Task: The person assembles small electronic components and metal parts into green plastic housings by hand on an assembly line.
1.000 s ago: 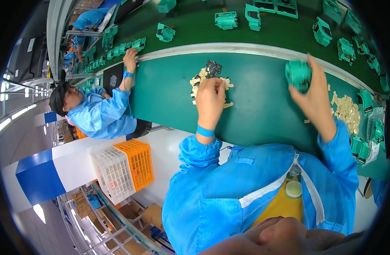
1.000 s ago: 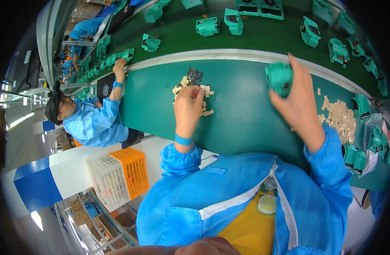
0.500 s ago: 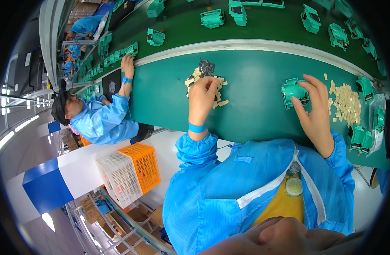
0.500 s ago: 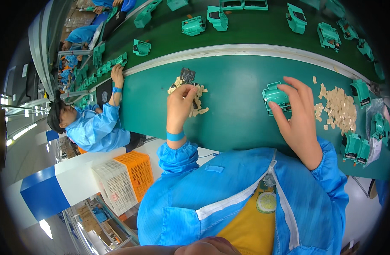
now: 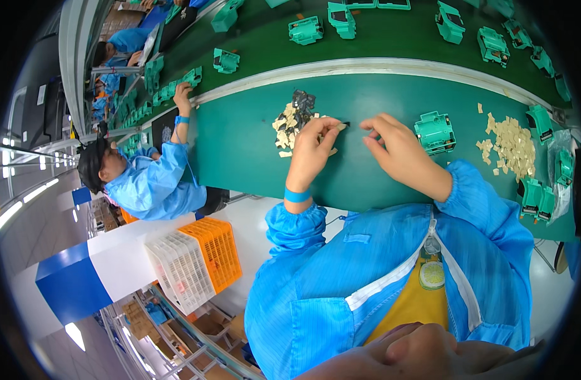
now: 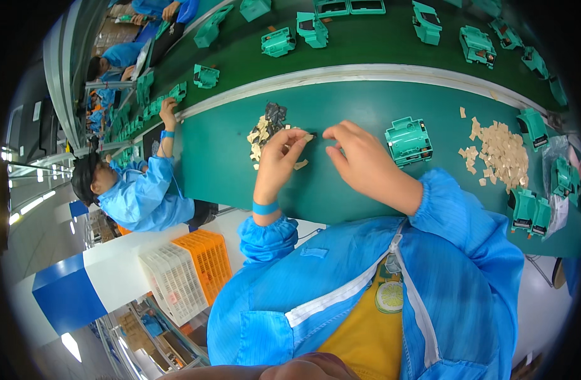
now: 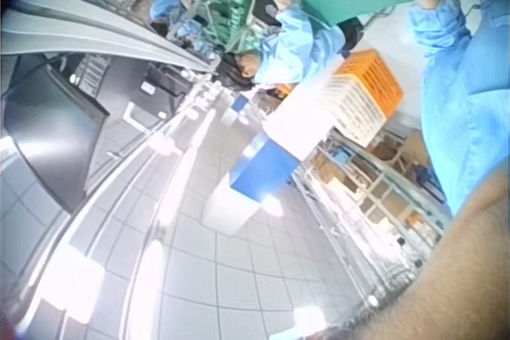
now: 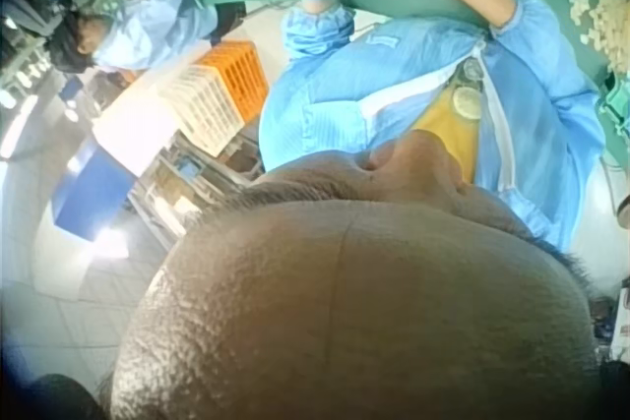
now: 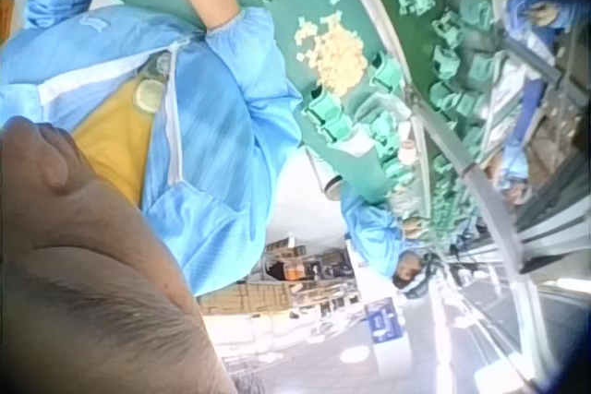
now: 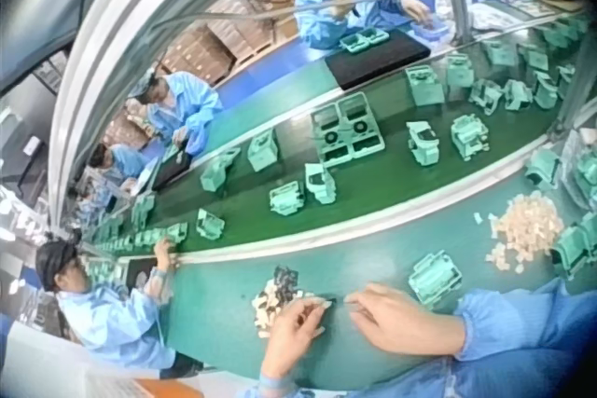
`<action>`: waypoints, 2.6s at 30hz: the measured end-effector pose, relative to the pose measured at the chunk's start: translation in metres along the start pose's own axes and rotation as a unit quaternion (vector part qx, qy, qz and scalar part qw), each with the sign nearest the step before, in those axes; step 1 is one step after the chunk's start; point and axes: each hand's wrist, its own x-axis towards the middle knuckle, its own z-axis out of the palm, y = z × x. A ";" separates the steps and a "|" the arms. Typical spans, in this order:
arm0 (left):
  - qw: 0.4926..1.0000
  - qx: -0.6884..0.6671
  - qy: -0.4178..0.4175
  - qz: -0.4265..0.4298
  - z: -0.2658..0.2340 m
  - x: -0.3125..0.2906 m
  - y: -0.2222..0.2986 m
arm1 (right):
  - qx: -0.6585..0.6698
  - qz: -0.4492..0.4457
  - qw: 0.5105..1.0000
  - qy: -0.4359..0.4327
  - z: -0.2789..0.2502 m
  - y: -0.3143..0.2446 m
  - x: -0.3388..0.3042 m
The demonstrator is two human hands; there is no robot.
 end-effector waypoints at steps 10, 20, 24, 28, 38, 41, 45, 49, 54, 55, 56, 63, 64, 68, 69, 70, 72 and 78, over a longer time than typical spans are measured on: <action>0.996 0.031 0.080 -0.021 -0.005 -0.002 -0.005 | 0.160 0.188 0.969 -0.014 0.004 -0.001 0.001; 0.924 -0.357 -0.125 -0.054 0.050 0.001 0.091 | 0.075 -0.011 0.988 0.132 -0.064 -0.012 -0.043; 0.923 -0.352 -0.159 -0.016 0.083 0.011 0.101 | 0.225 0.049 0.955 0.189 -0.075 -0.006 -0.063; 0.938 -0.299 -0.174 0.013 0.094 0.017 0.114 | 0.314 0.138 0.927 0.148 -0.096 -0.005 -0.068; 0.964 -0.243 -0.093 -0.053 0.073 0.009 0.103 | 0.247 0.145 0.945 0.161 -0.101 0.013 -0.069; 0.993 0.099 0.037 0.044 0.038 0.021 0.062 | 0.269 0.144 0.937 0.172 -0.105 0.012 -0.071; 0.954 0.288 0.059 0.057 0.017 0.016 0.024 | 0.293 0.166 0.928 0.157 -0.105 0.013 -0.075; 0.951 0.259 0.104 0.129 0.042 0.016 0.076 | 0.276 0.188 0.929 0.158 -0.111 0.014 -0.083; 0.951 0.054 0.014 0.303 0.100 0.008 0.140 | 0.247 0.186 0.934 0.180 -0.108 -0.005 -0.088; 0.950 0.048 0.001 0.308 0.108 0.011 0.145 | 0.245 0.187 0.933 0.184 -0.109 -0.006 -0.091; 0.950 0.046 -0.001 0.310 0.111 0.013 0.146 | 0.191 0.143 0.953 0.187 -0.110 -0.007 -0.094; 0.920 0.076 -0.069 0.378 0.130 0.024 0.155 | -0.112 0.029 0.980 0.164 -0.132 -0.007 -0.105; 0.915 0.088 -0.081 0.385 0.132 0.026 0.157 | -0.111 0.031 0.979 0.168 -0.135 -0.006 -0.105; 0.917 0.081 -0.105 0.377 0.143 0.034 0.159 | -0.068 0.063 0.984 0.152 -0.149 0.001 -0.112; 0.931 0.059 -0.108 0.344 0.146 0.036 0.159 | -0.034 0.099 0.985 0.137 -0.153 0.004 -0.115; 0.943 0.033 -0.111 0.311 0.150 0.038 0.160 | -0.036 0.101 0.984 0.141 -0.157 0.004 -0.118; 0.948 0.045 -0.089 0.302 0.162 0.051 0.158 | 0.100 0.165 0.955 0.223 -0.166 0.007 -0.125; 0.934 0.075 -0.107 0.333 0.211 0.072 0.167 | 0.092 0.174 0.928 0.316 -0.195 0.030 -0.138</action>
